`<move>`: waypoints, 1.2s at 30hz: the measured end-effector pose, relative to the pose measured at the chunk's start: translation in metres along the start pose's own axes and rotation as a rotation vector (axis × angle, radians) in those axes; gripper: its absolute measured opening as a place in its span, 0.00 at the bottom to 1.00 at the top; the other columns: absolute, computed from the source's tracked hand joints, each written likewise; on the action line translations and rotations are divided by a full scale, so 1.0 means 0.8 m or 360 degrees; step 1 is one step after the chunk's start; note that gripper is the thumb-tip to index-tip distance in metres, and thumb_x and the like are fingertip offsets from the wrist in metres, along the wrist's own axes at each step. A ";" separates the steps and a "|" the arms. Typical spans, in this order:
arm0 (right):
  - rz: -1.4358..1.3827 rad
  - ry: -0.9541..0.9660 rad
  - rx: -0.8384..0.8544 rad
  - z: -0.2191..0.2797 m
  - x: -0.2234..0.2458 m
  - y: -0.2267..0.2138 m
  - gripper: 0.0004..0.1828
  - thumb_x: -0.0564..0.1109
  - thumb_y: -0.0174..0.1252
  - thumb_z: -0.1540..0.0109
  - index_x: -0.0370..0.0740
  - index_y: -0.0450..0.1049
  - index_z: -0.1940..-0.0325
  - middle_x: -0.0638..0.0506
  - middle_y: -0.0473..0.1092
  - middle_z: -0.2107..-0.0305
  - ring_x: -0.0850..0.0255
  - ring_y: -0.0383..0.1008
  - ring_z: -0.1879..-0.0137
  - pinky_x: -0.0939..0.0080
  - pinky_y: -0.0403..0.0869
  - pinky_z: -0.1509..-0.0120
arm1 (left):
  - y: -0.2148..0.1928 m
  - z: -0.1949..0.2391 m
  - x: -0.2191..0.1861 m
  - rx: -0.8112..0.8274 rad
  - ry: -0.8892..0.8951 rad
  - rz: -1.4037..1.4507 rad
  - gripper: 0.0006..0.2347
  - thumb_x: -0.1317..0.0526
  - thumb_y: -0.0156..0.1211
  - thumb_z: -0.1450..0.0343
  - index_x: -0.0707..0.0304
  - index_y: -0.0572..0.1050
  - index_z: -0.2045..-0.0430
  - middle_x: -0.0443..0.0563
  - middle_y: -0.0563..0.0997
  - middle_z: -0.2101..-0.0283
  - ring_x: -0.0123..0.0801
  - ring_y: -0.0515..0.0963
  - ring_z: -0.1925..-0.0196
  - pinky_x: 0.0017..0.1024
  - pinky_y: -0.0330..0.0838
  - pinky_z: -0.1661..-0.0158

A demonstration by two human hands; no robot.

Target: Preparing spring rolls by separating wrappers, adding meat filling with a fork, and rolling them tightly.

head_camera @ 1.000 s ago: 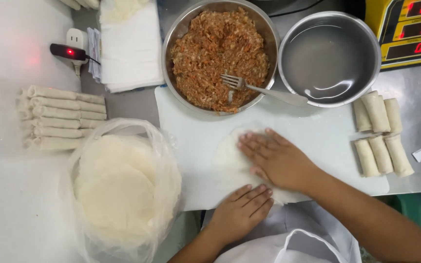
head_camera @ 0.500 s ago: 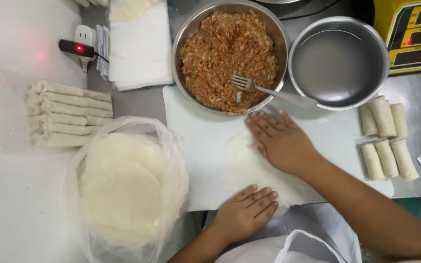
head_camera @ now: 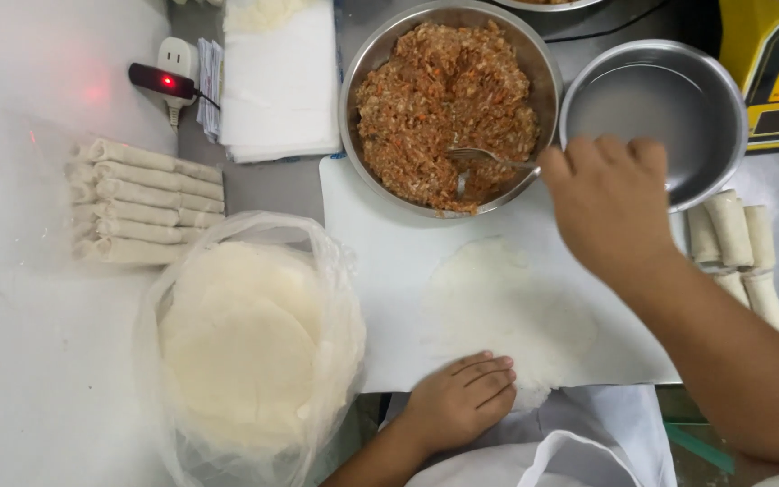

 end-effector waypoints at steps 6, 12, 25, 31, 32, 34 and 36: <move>0.0278 0.0152 -0.0601 -0.062 -0.024 0.026 0.13 0.45 0.56 0.50 0.59 0.70 0.62 0.65 0.62 0.72 0.60 0.65 0.60 0.57 0.53 0.56 | 0.000 0.001 0.004 -0.0017 -0.0017 0.0036 0.02 0.75 0.62 0.25 0.73 0.76 0.64 0.64 0.83 0.56 0.50 0.84 0.48 0.44 0.79 0.42; 0.0081 0.0072 -0.0751 -0.060 -0.012 0.029 0.20 0.67 0.59 0.24 0.64 0.71 0.68 0.70 0.67 0.74 0.63 0.71 0.59 0.55 0.54 0.54 | 0.001 0.001 0.006 -0.0013 -0.0001 0.0041 0.02 0.76 0.62 0.26 0.74 0.76 0.64 0.64 0.83 0.57 0.49 0.84 0.48 0.43 0.78 0.41; -0.1105 0.0084 0.0008 -0.016 -0.045 0.023 0.24 0.61 0.48 0.25 0.51 0.69 0.72 0.56 0.65 0.76 0.54 0.70 0.57 0.50 0.51 0.50 | -0.005 -0.009 0.005 -0.0033 -0.0027 0.0044 0.01 0.73 0.60 0.24 0.76 0.77 0.65 0.64 0.83 0.57 0.49 0.84 0.49 0.42 0.78 0.41; -0.1006 -0.0162 0.0292 0.143 -0.022 0.045 0.25 0.67 0.50 0.35 0.54 0.72 0.79 0.61 0.69 0.86 0.60 0.73 0.71 0.50 0.63 0.48 | -0.012 0.001 -0.015 -0.0225 0.0050 -0.0634 0.05 0.65 0.63 0.26 0.50 0.74 0.70 0.37 0.77 0.65 0.26 0.75 0.63 0.27 0.58 0.58; -0.0887 -0.0197 0.0428 0.171 -0.008 0.062 0.25 0.70 0.49 0.36 0.57 0.72 0.79 0.63 0.69 0.86 0.61 0.73 0.72 0.50 0.64 0.54 | -0.010 0.007 -0.016 -0.0258 0.0063 -0.0724 0.05 0.64 0.61 0.26 0.48 0.74 0.70 0.35 0.74 0.68 0.25 0.71 0.65 0.27 0.56 0.60; -0.0769 -0.0231 0.0568 0.215 0.018 0.086 0.25 0.72 0.48 0.37 0.60 0.73 0.78 0.65 0.69 0.85 0.61 0.73 0.73 0.51 0.66 0.60 | 0.001 0.021 -0.017 -0.0288 0.0074 -0.0811 0.05 0.62 0.59 0.26 0.45 0.74 0.71 0.33 0.71 0.70 0.25 0.67 0.67 0.26 0.54 0.62; -0.0774 -0.0220 0.0092 0.238 0.033 0.068 0.23 0.68 0.56 0.36 0.57 0.71 0.80 0.61 0.65 0.84 0.56 0.71 0.73 0.51 0.59 0.65 | 0.014 0.039 -0.017 -0.0341 0.0097 -0.0883 0.04 0.61 0.59 0.27 0.44 0.73 0.70 0.33 0.66 0.67 0.25 0.64 0.63 0.29 0.52 0.61</move>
Point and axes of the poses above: each hand's wrist, its own z-axis away from the middle knuckle, its own y-axis out of the palm, x = y × z, the point moved 10 cm from there along -z, towards the middle knuckle
